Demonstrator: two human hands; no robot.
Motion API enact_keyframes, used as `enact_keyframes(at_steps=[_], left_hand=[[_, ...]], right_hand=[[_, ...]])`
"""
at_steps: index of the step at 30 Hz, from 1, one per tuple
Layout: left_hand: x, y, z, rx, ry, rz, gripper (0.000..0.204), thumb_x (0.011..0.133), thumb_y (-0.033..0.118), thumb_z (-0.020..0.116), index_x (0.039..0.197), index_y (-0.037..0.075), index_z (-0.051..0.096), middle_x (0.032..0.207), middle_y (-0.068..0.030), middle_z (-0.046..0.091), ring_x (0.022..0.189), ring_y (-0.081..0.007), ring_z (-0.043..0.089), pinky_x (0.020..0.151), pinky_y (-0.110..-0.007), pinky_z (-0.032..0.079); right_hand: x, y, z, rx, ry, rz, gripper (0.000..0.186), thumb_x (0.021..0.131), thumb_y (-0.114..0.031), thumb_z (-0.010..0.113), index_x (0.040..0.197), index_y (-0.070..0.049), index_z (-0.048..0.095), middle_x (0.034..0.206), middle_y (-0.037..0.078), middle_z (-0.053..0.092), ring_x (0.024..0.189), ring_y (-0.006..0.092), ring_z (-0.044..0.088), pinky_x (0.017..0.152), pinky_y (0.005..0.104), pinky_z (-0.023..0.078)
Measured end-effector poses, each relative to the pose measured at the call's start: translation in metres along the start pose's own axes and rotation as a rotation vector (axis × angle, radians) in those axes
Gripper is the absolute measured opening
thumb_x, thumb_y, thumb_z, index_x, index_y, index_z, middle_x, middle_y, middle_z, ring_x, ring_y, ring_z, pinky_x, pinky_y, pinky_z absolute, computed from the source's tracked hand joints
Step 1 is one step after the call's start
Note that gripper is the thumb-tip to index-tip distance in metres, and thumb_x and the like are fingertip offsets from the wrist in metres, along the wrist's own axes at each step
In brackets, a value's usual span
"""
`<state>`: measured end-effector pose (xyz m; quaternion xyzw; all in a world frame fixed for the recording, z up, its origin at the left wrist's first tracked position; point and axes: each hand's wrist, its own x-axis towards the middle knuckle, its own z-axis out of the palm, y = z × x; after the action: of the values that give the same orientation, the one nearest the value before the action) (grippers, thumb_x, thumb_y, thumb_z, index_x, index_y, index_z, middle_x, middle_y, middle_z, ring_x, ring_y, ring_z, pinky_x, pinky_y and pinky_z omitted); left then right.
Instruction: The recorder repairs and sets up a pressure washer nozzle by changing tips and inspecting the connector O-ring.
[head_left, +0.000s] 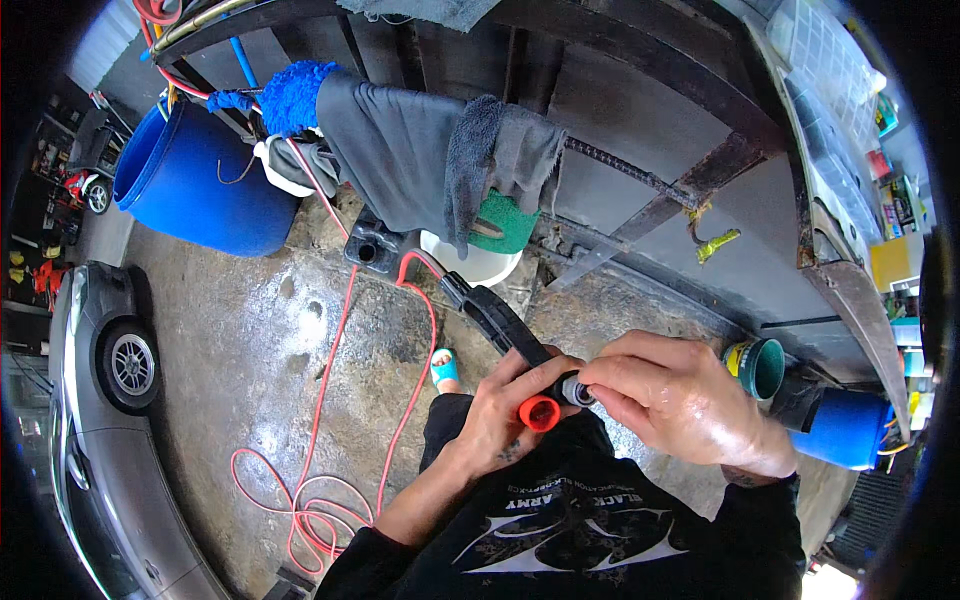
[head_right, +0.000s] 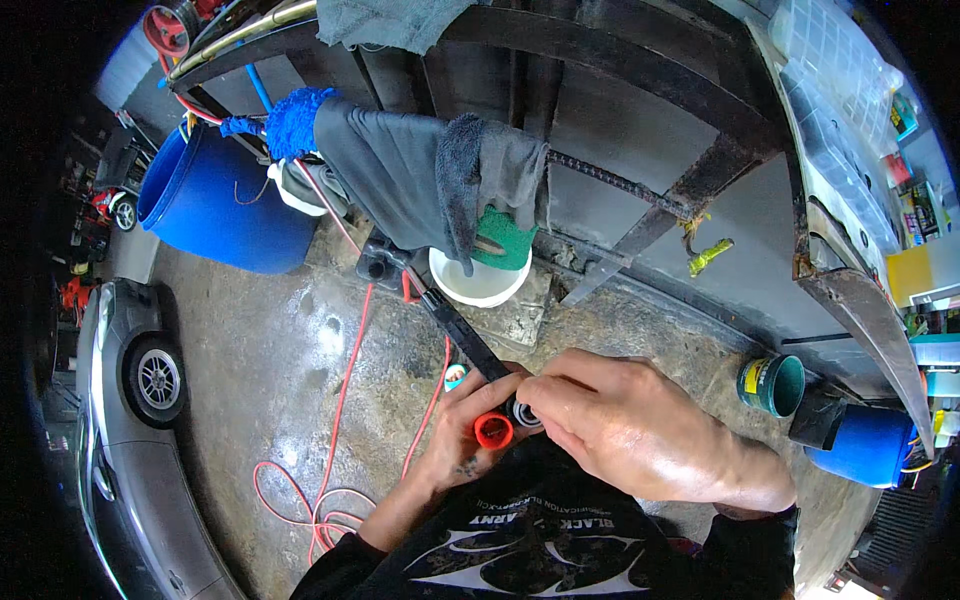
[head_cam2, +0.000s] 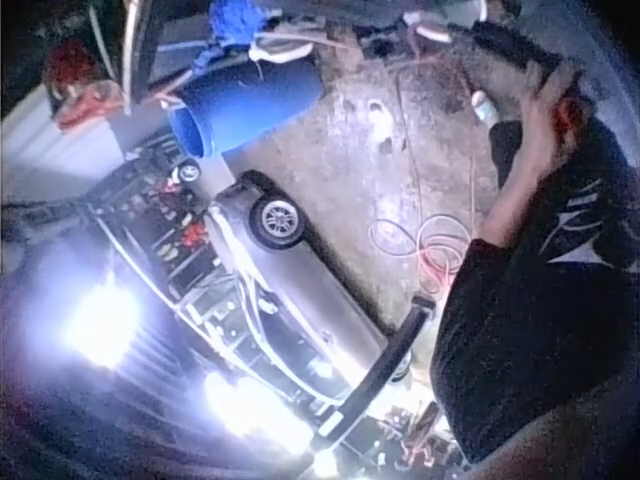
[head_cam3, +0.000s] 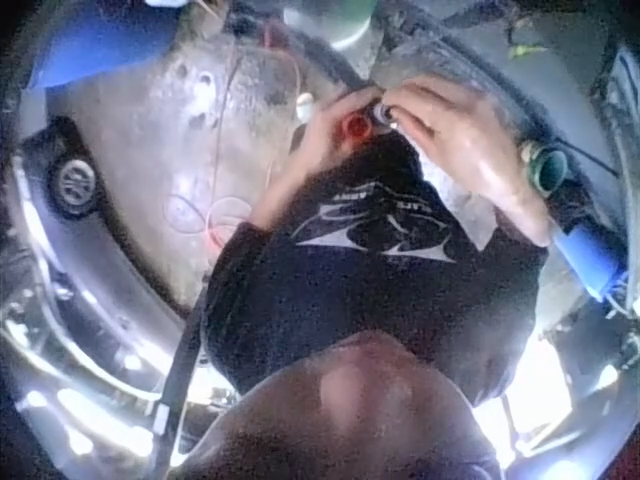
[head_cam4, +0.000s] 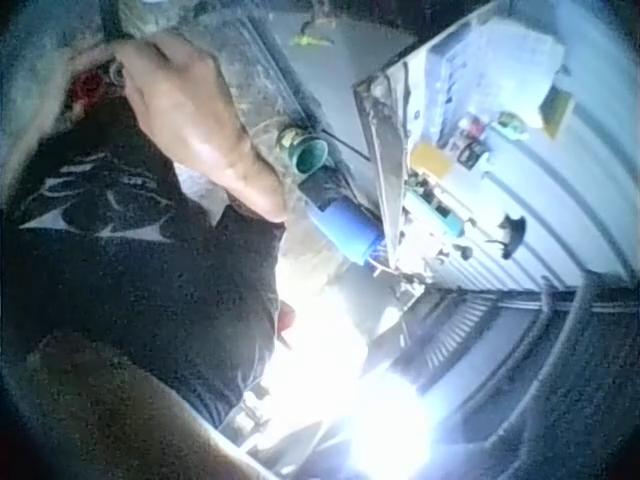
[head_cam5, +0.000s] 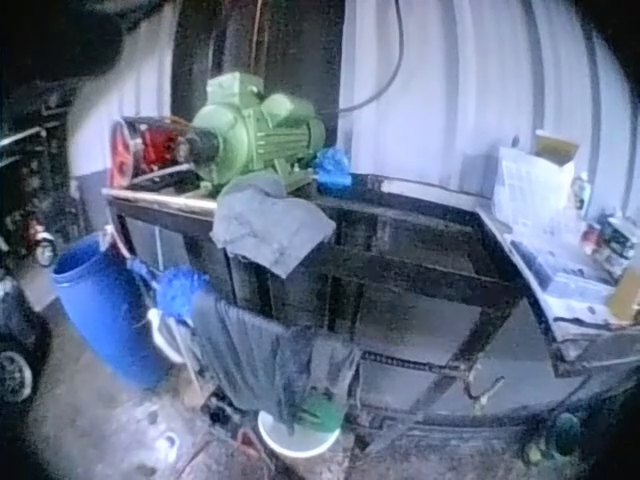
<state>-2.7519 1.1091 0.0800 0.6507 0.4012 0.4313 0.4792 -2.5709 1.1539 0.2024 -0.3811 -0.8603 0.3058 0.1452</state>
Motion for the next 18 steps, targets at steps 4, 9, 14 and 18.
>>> enact_keyframes(at_steps=[4, 9, 14, 18], left_hand=[[-0.001, 0.0, -0.001, 0.034, -0.009, 0.03, 0.049, 0.07, 0.001, 0.071, 0.117, 0.005, 0.059, 0.11, -0.0156, 0.059, 0.101, -0.034, 0.058, 0.085, -0.038, 0.048], [-0.003, -0.006, 0.001, -0.004, -0.001, 0.046, 0.05, 0.07, 0.002, 0.073, 0.117, 0.006, 0.059, 0.109, -0.0155, 0.059, 0.099, -0.0339, 0.058, 0.085, -0.038, 0.048], [-0.005, -0.004, -0.002, 0.01, -0.013, 0.049, 0.051, 0.069, 0.001, 0.073, 0.118, 0.006, 0.059, 0.109, -0.0164, 0.059, 0.098, -0.0342, 0.058, 0.084, -0.038, 0.048], [-0.008, -0.005, -0.002, 0.015, -0.001, 0.049, 0.051, 0.069, 0.002, 0.074, 0.118, 0.007, 0.059, 0.109, -0.0166, 0.059, 0.098, -0.0339, 0.059, 0.084, -0.038, 0.048]], right_hand=[[-0.002, 0.001, 0.001, -0.017, -0.03, -0.035, 0.018, 0.073, -0.001, 0.072, 0.09, -0.004, 0.065, 0.088, 0.009, 0.062, 0.072, 0.0255, 0.065, 0.059, 0.0327, 0.053], [-0.008, -0.002, 0.005, -0.02, 0.022, -0.044, 0.023, 0.073, -0.003, 0.073, 0.094, -0.006, 0.066, 0.091, 0.008, 0.062, 0.074, 0.0247, 0.065, 0.061, 0.0318, 0.054], [-0.01, -0.002, 0.004, 0.048, -0.04, -0.11, 0.024, 0.077, 0.001, 0.065, 0.099, 0.0, 0.059, 0.091, 0.011, 0.055, 0.077, 0.0264, 0.06, 0.065, 0.0357, 0.05], [-0.014, -0.002, 0.008, 0.075, -0.058, -0.099, 0.023, 0.078, 0.0, 0.064, 0.101, 0.001, 0.06, 0.092, 0.011, 0.055, 0.08, 0.0254, 0.061, 0.067, 0.0353, 0.051]])
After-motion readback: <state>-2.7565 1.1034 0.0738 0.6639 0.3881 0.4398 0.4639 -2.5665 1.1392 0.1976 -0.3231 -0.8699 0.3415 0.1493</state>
